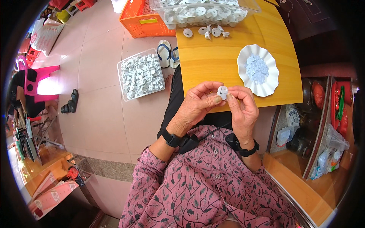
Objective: Assembling small white plastic components by pressing two parts together and inserting a small pill-shaped piece.
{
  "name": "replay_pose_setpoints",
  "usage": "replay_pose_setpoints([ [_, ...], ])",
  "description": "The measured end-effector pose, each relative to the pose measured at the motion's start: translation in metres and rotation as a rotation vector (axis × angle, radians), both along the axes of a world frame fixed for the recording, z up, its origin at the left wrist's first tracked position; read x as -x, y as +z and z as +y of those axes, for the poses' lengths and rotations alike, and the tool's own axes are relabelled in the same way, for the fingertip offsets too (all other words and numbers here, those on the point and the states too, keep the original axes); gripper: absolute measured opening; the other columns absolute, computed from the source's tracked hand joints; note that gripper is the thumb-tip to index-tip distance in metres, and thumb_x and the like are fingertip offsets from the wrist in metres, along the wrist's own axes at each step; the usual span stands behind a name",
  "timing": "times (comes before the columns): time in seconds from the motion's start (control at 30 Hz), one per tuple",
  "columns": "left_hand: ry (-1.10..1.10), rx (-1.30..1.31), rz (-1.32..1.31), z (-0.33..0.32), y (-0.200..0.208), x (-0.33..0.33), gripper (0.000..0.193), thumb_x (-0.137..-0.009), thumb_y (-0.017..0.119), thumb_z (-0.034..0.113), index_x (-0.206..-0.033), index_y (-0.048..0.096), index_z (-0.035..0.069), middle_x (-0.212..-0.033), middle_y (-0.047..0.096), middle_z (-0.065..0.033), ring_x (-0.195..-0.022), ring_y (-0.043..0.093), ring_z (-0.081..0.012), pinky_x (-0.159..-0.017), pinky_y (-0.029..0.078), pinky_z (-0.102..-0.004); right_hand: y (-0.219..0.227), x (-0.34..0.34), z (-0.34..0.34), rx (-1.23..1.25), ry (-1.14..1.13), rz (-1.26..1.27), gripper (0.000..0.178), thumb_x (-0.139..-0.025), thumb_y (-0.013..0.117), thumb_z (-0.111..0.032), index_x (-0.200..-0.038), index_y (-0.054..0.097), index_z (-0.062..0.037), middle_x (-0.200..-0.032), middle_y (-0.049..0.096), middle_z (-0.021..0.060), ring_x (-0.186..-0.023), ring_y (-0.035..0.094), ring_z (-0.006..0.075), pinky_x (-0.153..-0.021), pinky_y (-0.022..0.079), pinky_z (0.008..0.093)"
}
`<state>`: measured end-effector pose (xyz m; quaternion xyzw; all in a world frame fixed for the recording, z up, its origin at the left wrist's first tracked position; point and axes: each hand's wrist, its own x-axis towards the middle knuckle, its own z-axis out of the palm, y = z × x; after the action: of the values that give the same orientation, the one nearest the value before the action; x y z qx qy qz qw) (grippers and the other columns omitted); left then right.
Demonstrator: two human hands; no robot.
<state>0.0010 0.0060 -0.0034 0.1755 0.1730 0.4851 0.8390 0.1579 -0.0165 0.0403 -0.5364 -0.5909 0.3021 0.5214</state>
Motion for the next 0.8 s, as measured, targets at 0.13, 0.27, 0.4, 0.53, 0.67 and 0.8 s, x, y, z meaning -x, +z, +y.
replay_pose_setpoints([
  [0.13,0.013,-0.004,0.021,-0.0014,0.0,0.0014,0.037,-0.089,0.071,-0.002,-0.124,0.061,0.002,-0.119,0.065,-0.0094,-0.107,0.064,-0.0188,-0.095,0.056,-0.0349,0.0054,0.0009,0.0007,-0.05,0.007,-0.137,0.005,-0.09,0.067,-0.001,-0.093,0.064,0.0,-0.101,0.066,0.0116,-0.092,0.065,0.0233,-0.08,0.051,0.0318],
  [0.27,0.039,-0.031,0.088,-0.0032,0.0006,0.0006,0.037,-0.089,0.07,-0.003,-0.125,0.061,0.001,-0.119,0.065,-0.0097,-0.105,0.065,-0.0187,-0.093,0.056,-0.0344,0.0102,0.0024,-0.0001,-0.082,-0.004,-0.234,0.006,-0.089,0.068,-0.001,-0.093,0.063,-0.0006,-0.101,0.066,0.012,-0.092,0.065,0.0248,-0.08,0.051,0.0327],
  [0.4,0.049,-0.045,0.089,-0.0033,0.0016,0.0017,0.037,-0.09,0.07,-0.002,-0.125,0.061,0.001,-0.118,0.065,-0.0099,-0.105,0.065,-0.0188,-0.092,0.056,-0.0341,0.0069,0.0029,-0.0006,-0.096,-0.003,-0.201,0.007,-0.089,0.068,0.0,-0.093,0.063,-0.0007,-0.1,0.066,0.0121,-0.091,0.065,0.0249,-0.08,0.051,0.0327],
  [0.53,0.01,0.001,0.0,-0.002,0.0,0.0031,0.036,-0.091,0.069,-0.001,-0.126,0.061,0.001,-0.117,0.066,-0.0103,-0.106,0.065,-0.0192,-0.092,0.057,-0.0339,0.0022,0.0041,-0.0011,-0.094,-0.02,-0.14,0.006,-0.089,0.068,0.0,-0.092,0.063,-0.0007,-0.1,0.066,0.012,-0.091,0.065,0.0249,-0.08,0.051,0.0327],
  [0.67,0.021,0.019,-0.003,-0.0034,0.0009,0.005,0.036,-0.091,0.068,-0.001,-0.126,0.061,0.001,-0.118,0.066,-0.0106,-0.106,0.065,-0.0197,-0.092,0.057,-0.0342,0.0047,0.006,-0.0012,-0.09,-0.014,-0.166,0.006,-0.089,0.068,-0.001,-0.093,0.062,-0.0008,-0.1,0.065,0.0121,-0.09,0.065,0.0252,-0.079,0.051,0.0331],
  [0.8,0.042,0.008,0.023,-0.0066,0.003,0.0076,0.036,-0.091,0.069,-0.001,-0.126,0.061,0.001,-0.118,0.066,-0.0108,-0.107,0.065,-0.0201,-0.094,0.056,-0.0352,0.0092,0.0089,-0.001,-0.116,0.012,-0.246,0.007,-0.09,0.067,-0.001,-0.094,0.062,-0.0012,-0.1,0.065,0.0125,-0.09,0.065,0.0259,-0.079,0.052,0.034],
])
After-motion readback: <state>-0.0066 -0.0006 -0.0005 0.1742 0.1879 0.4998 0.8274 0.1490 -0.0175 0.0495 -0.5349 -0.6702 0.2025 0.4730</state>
